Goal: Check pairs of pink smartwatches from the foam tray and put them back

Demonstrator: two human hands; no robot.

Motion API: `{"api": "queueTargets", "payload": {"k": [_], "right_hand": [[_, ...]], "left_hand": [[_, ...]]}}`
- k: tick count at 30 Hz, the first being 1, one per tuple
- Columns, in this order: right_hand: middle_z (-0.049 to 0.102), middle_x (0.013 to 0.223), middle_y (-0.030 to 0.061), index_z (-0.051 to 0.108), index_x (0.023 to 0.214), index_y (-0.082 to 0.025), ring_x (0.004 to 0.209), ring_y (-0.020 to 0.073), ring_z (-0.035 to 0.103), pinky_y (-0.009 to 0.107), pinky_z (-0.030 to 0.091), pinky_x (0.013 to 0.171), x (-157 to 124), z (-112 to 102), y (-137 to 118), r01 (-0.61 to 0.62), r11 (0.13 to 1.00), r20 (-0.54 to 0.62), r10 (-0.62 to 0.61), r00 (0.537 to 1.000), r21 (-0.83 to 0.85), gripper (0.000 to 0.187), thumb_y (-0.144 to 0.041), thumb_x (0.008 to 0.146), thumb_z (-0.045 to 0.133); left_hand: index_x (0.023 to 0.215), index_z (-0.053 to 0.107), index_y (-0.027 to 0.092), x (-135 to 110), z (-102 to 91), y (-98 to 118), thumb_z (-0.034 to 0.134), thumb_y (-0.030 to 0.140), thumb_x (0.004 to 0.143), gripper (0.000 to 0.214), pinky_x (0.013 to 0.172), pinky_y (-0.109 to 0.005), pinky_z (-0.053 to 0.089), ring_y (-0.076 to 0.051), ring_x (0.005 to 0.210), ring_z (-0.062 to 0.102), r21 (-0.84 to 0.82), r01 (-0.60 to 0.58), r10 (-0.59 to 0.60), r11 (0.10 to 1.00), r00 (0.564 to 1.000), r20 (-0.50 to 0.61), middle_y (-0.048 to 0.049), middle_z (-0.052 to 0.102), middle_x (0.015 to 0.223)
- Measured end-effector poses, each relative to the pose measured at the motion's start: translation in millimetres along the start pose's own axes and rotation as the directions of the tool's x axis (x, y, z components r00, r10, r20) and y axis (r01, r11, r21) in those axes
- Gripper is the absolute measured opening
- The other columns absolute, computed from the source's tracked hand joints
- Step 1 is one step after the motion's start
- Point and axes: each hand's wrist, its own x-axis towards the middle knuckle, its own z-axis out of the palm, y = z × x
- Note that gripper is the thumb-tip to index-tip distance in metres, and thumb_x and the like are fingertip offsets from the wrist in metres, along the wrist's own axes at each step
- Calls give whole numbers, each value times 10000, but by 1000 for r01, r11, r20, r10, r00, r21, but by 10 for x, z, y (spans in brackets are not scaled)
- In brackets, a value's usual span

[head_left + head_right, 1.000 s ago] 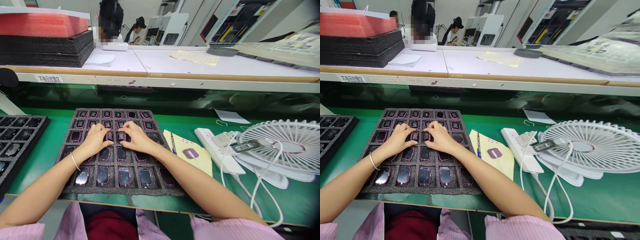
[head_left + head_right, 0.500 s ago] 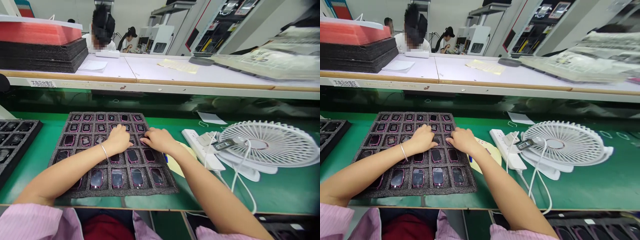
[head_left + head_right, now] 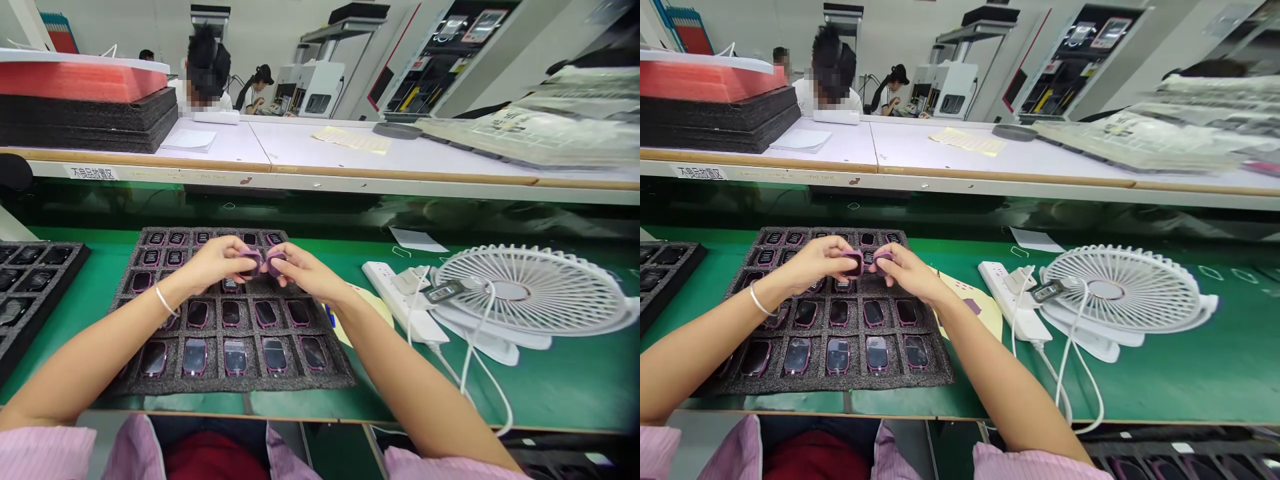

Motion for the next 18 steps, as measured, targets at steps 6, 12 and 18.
{"api": "queueTargets", "payload": {"k": [6,12,18], "right_hand": [[764,973,76,617,1154,-175,710,171,726,279,573,665,169,556,-150,-220,686,232,77,970,693,345,-279,880,800],[745,971,17,605,1238,-186,857,190,797,301,638,865,169,854,-196,-237,633,329,-30,944,737,509,-168,810,880],[697,1068,-3,632,1221,-228,794,178,799,280,670,756,85,905,-3,-191,655,318,-80,945,732,600,-262,730,976]], "left_hand": [[857,618,144,-211,-360,-215,801,288,682,291,518,-181,410,-68,526,530,-411,136,-259,902,929,-262,21,608,663],[971,645,140,-412,-303,-359,796,322,598,442,470,-198,250,-52,490,352,-369,123,-230,921,937,-264,86,482,621],[1097,641,179,-500,-193,-460,672,349,714,419,862,-340,494,-196,924,635,-76,-12,-15,997,938,-347,-46,701,1027]]}}
